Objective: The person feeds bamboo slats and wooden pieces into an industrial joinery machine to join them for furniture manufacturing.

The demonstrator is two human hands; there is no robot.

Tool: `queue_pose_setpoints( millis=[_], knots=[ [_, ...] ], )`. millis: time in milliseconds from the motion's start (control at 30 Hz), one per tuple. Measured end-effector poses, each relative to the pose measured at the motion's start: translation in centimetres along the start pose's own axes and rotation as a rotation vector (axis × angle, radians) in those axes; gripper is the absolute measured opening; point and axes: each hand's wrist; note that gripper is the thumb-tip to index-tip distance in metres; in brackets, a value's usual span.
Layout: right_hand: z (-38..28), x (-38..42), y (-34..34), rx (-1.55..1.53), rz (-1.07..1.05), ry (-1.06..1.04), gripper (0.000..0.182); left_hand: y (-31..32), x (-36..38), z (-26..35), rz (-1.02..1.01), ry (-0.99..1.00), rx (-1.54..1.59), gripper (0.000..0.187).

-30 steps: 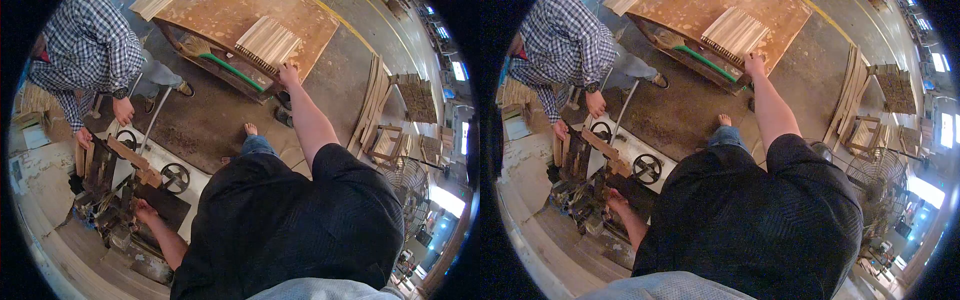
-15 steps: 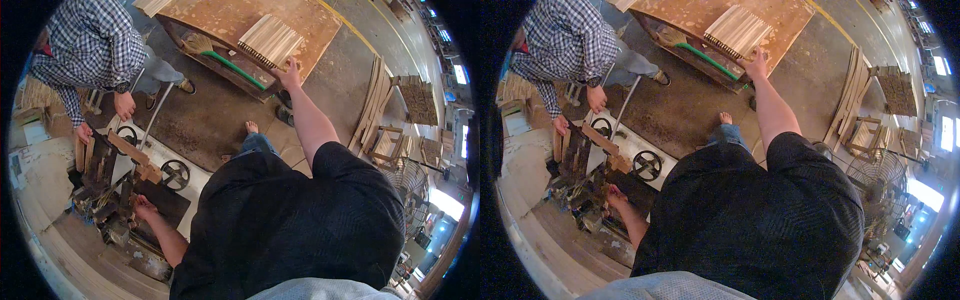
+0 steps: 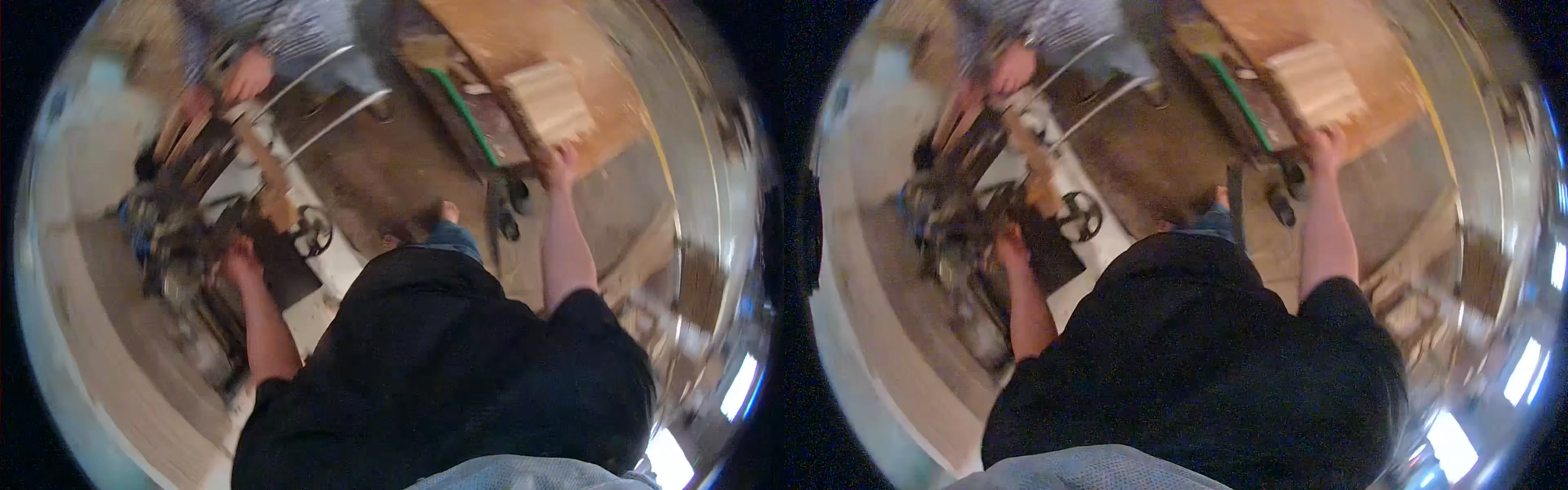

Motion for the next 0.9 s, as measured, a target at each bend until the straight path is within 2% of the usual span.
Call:
queue_pose_setpoints(
  millis=[33,67,100,133,167,233,267,333,433,467,500,533,567,600,633,667,700,733,767,833,900],
  knots=[
    [-6.1,2.9,4.7,-0.22,0.181,0.08,0.019,-1.7,-0.6,-1.3,-0.048,0.049,-0.259,0.031],
    [-4.6,2.8,3.3,0.007,0.284,0.124,0.014,0.3,0.9,1.0,0.076,-0.006,0.097,0.032],
    [-2.3,2.2,1.0,0.379,0.251,0.047,0.015,3.4,2.1,3.5,0.184,-0.032,0.467,0.036],
    [-5.5,3.5,1.3,0.934,0.152,0.182,0.03,2.2,1.6,2.3,0.143,-0.022,0.503,0.036],
    [-4.6,3.8,2.3,0.986,0.374,0.162,0.048,1.1,1.2,1.2,0.089,-0.014,0.535,0.037],
    [-6.6,4.1,3.2,1.166,0.044,0.44,0.053,1.8,1.3,1.7,0.183,-0.07,0.599,0.038],
    [-6.6,3.7,3.7,1.171,0.021,0.419,0.053,1.9,1.4,1.8,0.207,-0.055,0.609,0.038],
    [-7.1,2.3,3.0,1.408,-0.221,0.515,0.052,3.0,1.9,2.2,0.246,-0.015,0.555,0.045],
    [-1.3,-1.9,-1.6,1.343,-0.322,0.569,0.058,4.2,3.0,4.0,0.26,0.015,0.573,0.052],
    [-2.4,-2.7,-0.9,1.463,-0.459,0.665,0.053,4.4,2.8,3.9,0.296,0.013,0.548,0.047],
    [-2.3,-2.9,0.3,1.595,-0.526,0.589,0.051,4.4,2.8,3.8,0.312,-0.001,0.518,0.042],
    [-1.3,-3.3,-0.4,1.72,-0.576,0.538,0.05,3.5,2.7,3.3,0.247,-0.022,0.562,0.036],
    [-6.4,-1.3,3.6,1.602,-0.475,0.742,0.048,2.8,2.1,2.6,0.163,-0.05,0.602,0.032],
    [-9.5,0.4,6.4,1.338,-0.333,0.794,0.041,3.6,2.7,3.7,0.195,-0.047,0.445,0.031],
    [-7.4,-1.0,4.3,1.489,-0.469,0.801,0.032,4.2,2.7,3.9,0.189,-0.051,0.369,0.03],
    [-5.6,-1.2,3.5,1.367,-0.284,0.706,0.025,3.2,2.4,3.4,0.168,-0.081,0.421,0.03],
    [-10.6,0.3,6.7,1.399,-0.375,0.778,0.027,1.6,1.3,2.3,0.129,-0.077,0.422,0.03],
    [-11.5,0.6,7.5,1.387,-0.372,0.834,0.029,1.0,0.7,1.4,0.103,-0.07,0.426,0.03],
    [-11.9,0.5,7.4,1.374,-0.378,0.881,0.031,1.6,0.9,1.3,0.066,-0.083,0.42,0.03],
    [-10.9,0.3,6.4,1.372,-0.319,0.867,0.033,2.3,1.5,2.7,0.2,-0.078,0.37,0.031],
    [-9.1,0.0,5.7,1.377,-0.28,0.842,0.034,3.3,2.1,3.7,0.201,-0.072,0.39,0.031]
  ],
)
Point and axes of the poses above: each hand's wrist, its own x-axis away from the middle knuckle, its own y-axis out of the palm, z = x × y, and after that the axes turned 15 degrees about -z, right-handed
